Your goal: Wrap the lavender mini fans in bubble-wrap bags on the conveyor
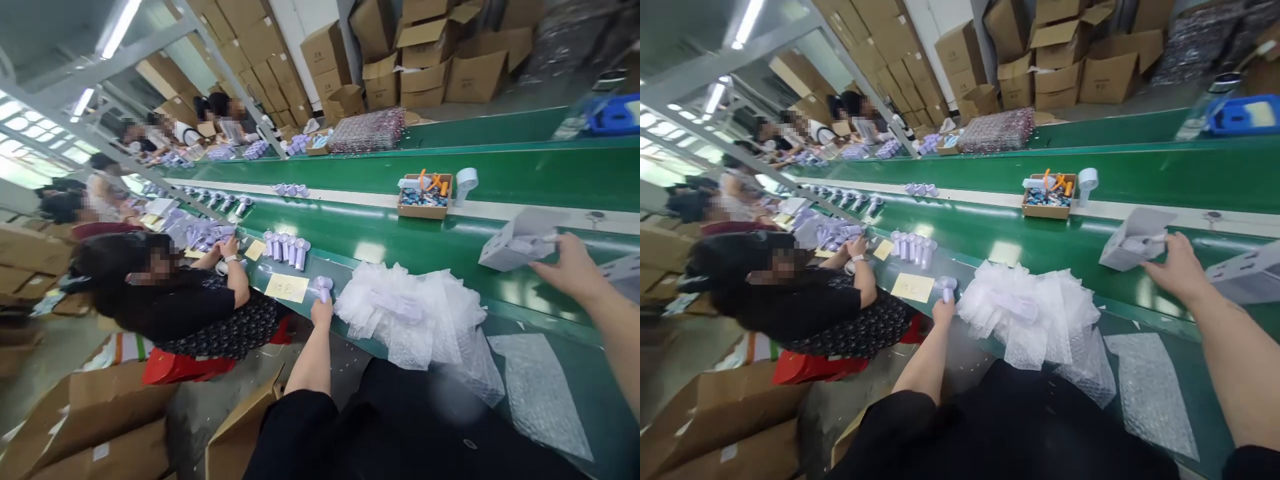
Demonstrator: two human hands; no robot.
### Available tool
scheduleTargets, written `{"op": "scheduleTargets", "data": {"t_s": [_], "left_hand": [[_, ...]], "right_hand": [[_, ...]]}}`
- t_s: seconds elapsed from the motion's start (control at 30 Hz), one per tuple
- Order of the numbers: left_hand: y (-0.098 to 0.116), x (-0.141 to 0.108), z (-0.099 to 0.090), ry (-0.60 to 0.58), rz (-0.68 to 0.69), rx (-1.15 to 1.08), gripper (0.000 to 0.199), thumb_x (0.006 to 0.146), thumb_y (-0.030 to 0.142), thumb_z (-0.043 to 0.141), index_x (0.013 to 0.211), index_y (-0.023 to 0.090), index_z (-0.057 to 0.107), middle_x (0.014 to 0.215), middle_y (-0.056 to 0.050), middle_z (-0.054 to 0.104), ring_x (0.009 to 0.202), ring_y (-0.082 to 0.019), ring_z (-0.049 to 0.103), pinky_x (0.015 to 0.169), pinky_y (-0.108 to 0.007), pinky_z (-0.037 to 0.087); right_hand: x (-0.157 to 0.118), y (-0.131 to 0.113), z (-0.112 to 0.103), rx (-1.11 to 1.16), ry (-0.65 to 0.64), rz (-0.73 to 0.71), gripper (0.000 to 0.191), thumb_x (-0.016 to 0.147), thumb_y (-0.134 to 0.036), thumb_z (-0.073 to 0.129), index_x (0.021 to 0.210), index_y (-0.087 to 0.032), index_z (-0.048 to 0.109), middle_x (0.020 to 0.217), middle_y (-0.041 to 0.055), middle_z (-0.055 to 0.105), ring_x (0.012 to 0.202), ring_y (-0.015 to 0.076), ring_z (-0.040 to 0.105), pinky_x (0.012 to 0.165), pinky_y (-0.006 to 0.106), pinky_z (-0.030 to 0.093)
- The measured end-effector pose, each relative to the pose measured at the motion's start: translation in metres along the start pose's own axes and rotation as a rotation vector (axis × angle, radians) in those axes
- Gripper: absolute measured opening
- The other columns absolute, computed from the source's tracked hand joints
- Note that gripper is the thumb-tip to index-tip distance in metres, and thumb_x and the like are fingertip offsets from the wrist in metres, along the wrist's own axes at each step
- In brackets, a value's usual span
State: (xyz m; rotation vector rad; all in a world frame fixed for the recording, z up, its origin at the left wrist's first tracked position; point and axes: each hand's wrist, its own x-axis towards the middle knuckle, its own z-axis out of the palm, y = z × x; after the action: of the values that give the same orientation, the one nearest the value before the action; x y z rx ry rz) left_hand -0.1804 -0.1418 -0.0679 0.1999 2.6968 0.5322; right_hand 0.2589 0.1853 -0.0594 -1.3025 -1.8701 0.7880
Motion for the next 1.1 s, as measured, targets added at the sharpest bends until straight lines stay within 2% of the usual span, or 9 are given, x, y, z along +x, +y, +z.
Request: {"op": "scheduleTargets", "data": {"t_s": [0.1, 0.17, 0.3, 0.37, 0.43, 0.57, 0.73, 0.93, 1.1], "left_hand": [[0.015, -0.008, -0.002, 0.008, 0.1, -0.058, 0.031, 0.083, 0.042, 0.044, 0.082, 0.015, 0.06, 0.09, -0.012, 0.067, 0.097, -0.027, 0.06, 0.076, -0.031, 0.045], [0.04, -0.033, 0.009, -0.11, 0.225, -0.258, 0.035, 0.083, 0.047, 0.042, 0.082, 0.016, 0.058, 0.082, -0.007, 0.065, 0.085, -0.021, 0.061, 0.07, -0.027, 0.046], [0.099, -0.152, 0.064, -0.912, 0.398, -0.728, 0.041, 0.07, 0.053, 0.062, 0.076, 0.012, 0.057, 0.067, -0.001, 0.058, 0.061, -0.012, 0.055, 0.058, -0.023, 0.045], [0.117, -0.223, 0.099, -1.291, 0.451, -0.595, 0.045, 0.068, 0.055, 0.065, 0.078, 0.012, 0.058, 0.066, -0.001, 0.057, 0.058, -0.01, 0.053, 0.055, -0.023, 0.045], [0.122, -0.28, 0.133, -1.518, 0.549, -0.406, 0.048, 0.074, 0.059, 0.058, 0.084, 0.013, 0.057, 0.069, -0.001, 0.057, 0.061, -0.011, 0.055, 0.055, -0.024, 0.047], [0.1, -0.334, 0.187, -1.46, 1.049, 0.288, 0.056, 0.077, 0.065, 0.047, 0.097, 0.014, 0.054, 0.088, -0.009, 0.06, 0.081, -0.02, 0.06, 0.07, -0.034, 0.052], [0.066, -0.345, 0.227, -1.114, 1.785, 0.944, 0.068, 0.065, 0.06, 0.065, 0.113, 0.012, 0.053, 0.118, -0.019, 0.051, 0.11, -0.036, 0.047, 0.087, -0.049, 0.043], [0.086, -0.346, 0.234, -1.102, 1.782, 0.879, 0.027, 0.083, 0.025, 0.047, 0.096, 0.009, 0.064, 0.104, -0.021, 0.06, 0.099, -0.031, 0.056, 0.083, -0.043, 0.044], [0.118, -0.327, 0.21, -1.199, 1.7, 0.666, 0.032, 0.083, 0.021, 0.048, 0.113, 0.02, 0.058, 0.101, -0.006, 0.065, 0.092, -0.018, 0.061, 0.083, -0.028, 0.046]], "right_hand": [[-0.054, -0.033, -0.018, 0.012, 0.164, 0.156, 0.026, 0.063, -0.035, 0.065, 0.084, -0.024, 0.055, 0.114, 0.013, 0.057, 0.125, 0.0357, 0.04, 0.1, 0.055, 0.031], [-0.098, -0.059, -0.018, 0.336, 0.059, 0.46, 0.029, 0.069, -0.044, 0.065, 0.089, -0.025, 0.056, 0.103, 0.0093, 0.063, 0.106, 0.0303, 0.056, 0.097, 0.055, 0.037], [-0.165, -0.094, -0.001, 0.886, -0.296, 0.715, 0.043, 0.068, -0.05, 0.07, 0.099, -0.022, 0.058, 0.105, 0.0099, 0.068, 0.093, 0.0266, 0.065, 0.081, 0.047, 0.052], [-0.183, -0.095, -0.003, 1.099, -0.197, 0.78, 0.046, 0.068, -0.049, 0.071, 0.103, -0.022, 0.059, 0.106, 0.0095, 0.068, 0.095, 0.0253, 0.065, 0.081, 0.042, 0.053], [-0.198, -0.087, -0.022, 1.093, 0.098, 0.825, 0.045, 0.064, -0.05, 0.073, 0.096, -0.019, 0.062, 0.093, 0.0085, 0.071, 0.086, 0.0246, 0.067, 0.073, 0.037, 0.056], [-0.245, -0.067, -0.086, 0.926, 0.57, 0.843, 0.046, 0.062, -0.049, 0.075, 0.097, -0.023, 0.062, 0.083, 0.0038, 0.071, 0.069, 0.021, 0.067, 0.059, 0.033, 0.057], [-0.327, -0.063, -0.125, 0.876, 0.552, 1.02, 0.049, 0.061, -0.037, 0.079, 0.104, -0.029, 0.058, 0.076, -0.0005, 0.068, 0.059, 0.0189, 0.066, 0.051, 0.028, 0.055], [-0.389, -0.059, -0.101, 1.09, 0.452, 1.316, 0.034, 0.064, -0.028, 0.076, 0.093, -0.026, 0.058, 0.077, 0.0018, 0.067, 0.064, 0.0209, 0.065, 0.058, 0.033, 0.057], [-0.357, -0.07, -0.072, 1.245, 0.193, 1.152, 0.057, 0.064, -0.025, 0.077, 0.114, -0.029, 0.051, 0.078, -0.0007, 0.064, 0.071, 0.021, 0.065, 0.054, 0.033, 0.057]]}}
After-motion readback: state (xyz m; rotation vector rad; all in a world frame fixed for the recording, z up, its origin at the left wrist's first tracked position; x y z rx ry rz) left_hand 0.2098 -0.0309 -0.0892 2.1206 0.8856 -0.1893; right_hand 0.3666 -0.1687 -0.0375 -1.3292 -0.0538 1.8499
